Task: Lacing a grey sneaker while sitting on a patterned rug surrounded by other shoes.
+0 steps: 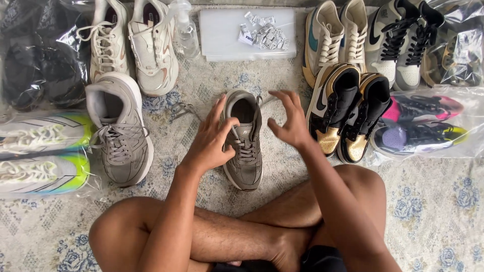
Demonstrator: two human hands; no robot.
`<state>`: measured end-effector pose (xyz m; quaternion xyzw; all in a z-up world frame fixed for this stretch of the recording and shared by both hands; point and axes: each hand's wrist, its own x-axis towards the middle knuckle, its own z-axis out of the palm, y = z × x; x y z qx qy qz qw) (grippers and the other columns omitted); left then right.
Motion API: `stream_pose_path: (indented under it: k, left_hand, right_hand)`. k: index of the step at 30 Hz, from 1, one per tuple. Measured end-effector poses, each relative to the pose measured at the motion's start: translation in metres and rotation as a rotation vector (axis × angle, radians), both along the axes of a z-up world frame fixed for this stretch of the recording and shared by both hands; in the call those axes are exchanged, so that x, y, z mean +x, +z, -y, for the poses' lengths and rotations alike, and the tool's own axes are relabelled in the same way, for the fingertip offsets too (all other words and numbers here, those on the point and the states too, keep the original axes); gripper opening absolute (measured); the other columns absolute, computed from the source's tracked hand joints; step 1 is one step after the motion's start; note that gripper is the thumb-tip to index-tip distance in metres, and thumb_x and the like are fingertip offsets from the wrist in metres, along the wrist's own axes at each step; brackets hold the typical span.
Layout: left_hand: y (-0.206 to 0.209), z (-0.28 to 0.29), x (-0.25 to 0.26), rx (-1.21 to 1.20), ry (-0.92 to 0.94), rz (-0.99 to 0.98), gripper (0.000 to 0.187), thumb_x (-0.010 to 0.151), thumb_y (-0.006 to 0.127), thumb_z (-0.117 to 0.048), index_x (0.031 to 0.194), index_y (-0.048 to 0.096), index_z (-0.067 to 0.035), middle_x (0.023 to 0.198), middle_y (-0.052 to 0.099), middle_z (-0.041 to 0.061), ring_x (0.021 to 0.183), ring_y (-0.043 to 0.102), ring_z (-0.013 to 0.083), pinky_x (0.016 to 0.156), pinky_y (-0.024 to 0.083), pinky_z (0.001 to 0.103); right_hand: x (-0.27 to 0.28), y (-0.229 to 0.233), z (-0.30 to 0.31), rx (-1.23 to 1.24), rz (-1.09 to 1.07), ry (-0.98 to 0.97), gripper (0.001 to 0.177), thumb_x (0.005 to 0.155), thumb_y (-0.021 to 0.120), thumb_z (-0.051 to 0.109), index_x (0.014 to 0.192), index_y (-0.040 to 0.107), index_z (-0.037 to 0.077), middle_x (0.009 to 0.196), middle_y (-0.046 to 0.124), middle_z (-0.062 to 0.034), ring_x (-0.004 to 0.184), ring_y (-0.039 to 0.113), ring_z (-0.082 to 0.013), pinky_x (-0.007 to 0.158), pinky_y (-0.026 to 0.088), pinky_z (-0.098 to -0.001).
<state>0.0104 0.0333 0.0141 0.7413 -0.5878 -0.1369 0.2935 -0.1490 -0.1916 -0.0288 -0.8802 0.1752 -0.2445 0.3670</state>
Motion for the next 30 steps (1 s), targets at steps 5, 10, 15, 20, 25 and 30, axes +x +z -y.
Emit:
stream_pose_path:
  k: [5,10,15,20,25,30]
  left_hand:
    - [-0.029,0.004,-0.006,-0.061,-0.014,0.364,0.035,0.074,0.073,-0.008,0.106,0.061,-0.016,0.168,0.021,0.018,0.151,0.031,0.0414,0.108,0.042,0.057]
    - [-0.019,0.011,-0.009,-0.099,-0.033,0.530,0.011,0.079,0.073,-0.011,0.089,0.072,-0.017,0.164,0.037,0.008,0.151,0.034,0.0300,0.109,0.042,0.049]
    - [0.008,0.009,-0.010,0.046,-0.093,0.528,0.008,0.088,0.072,-0.013,0.093,0.077,-0.018,0.154,0.050,0.005,0.151,0.032,0.0268,0.108,0.041,0.048]
    - [0.039,0.022,-0.002,0.187,-0.179,0.534,0.004,0.092,0.069,-0.014,0.093,0.073,-0.013,0.152,0.052,0.010,0.151,0.034,0.0294,0.111,0.040,0.050]
    - [0.081,0.039,0.018,0.319,-0.204,0.482,0.010,0.094,0.068,-0.019,0.088,0.073,-0.013,0.154,0.049,0.011,0.152,0.032,0.0312,0.115,0.038,0.051]
    - [0.066,0.051,0.053,0.470,-0.155,0.320,0.016,0.100,0.062,-0.024,0.093,0.072,-0.013,0.157,0.045,0.014,0.152,0.031,0.0338,0.117,0.034,0.053]
  right_hand:
    - [-0.024,-0.020,-0.072,0.296,-0.006,-0.141,0.101,0.069,0.086,0.053,0.145,0.045,0.001,0.114,0.057,-0.0225,0.107,0.058,-0.0373,0.094,0.049,-0.0501]
    - [-0.015,0.006,-0.119,0.319,-0.263,-0.138,0.143,0.059,0.094,0.050,0.161,0.008,-0.002,0.135,0.049,-0.0361,0.125,0.053,-0.0512,0.107,0.044,-0.0623]
    - [-0.012,-0.008,-0.139,0.268,-0.326,-0.173,0.140,0.067,0.094,0.036,0.159,-0.002,-0.008,0.137,0.046,-0.0394,0.130,0.048,-0.0549,0.111,0.036,-0.0622]
    - [-0.012,-0.012,-0.132,0.276,-0.402,-0.162,0.143,0.064,0.094,0.042,0.160,0.000,-0.007,0.138,0.048,-0.0340,0.132,0.050,-0.0484,0.113,0.038,-0.0552]
    - [-0.013,-0.015,-0.132,0.279,-0.425,-0.151,0.150,0.061,0.095,0.047,0.161,-0.003,-0.005,0.141,0.045,-0.0310,0.135,0.048,-0.0461,0.114,0.039,-0.0505]
    - [-0.010,-0.008,-0.130,0.280,-0.473,-0.142,0.149,0.061,0.097,0.043,0.161,-0.003,-0.005,0.142,0.045,-0.0311,0.137,0.048,-0.0438,0.116,0.038,-0.0475]
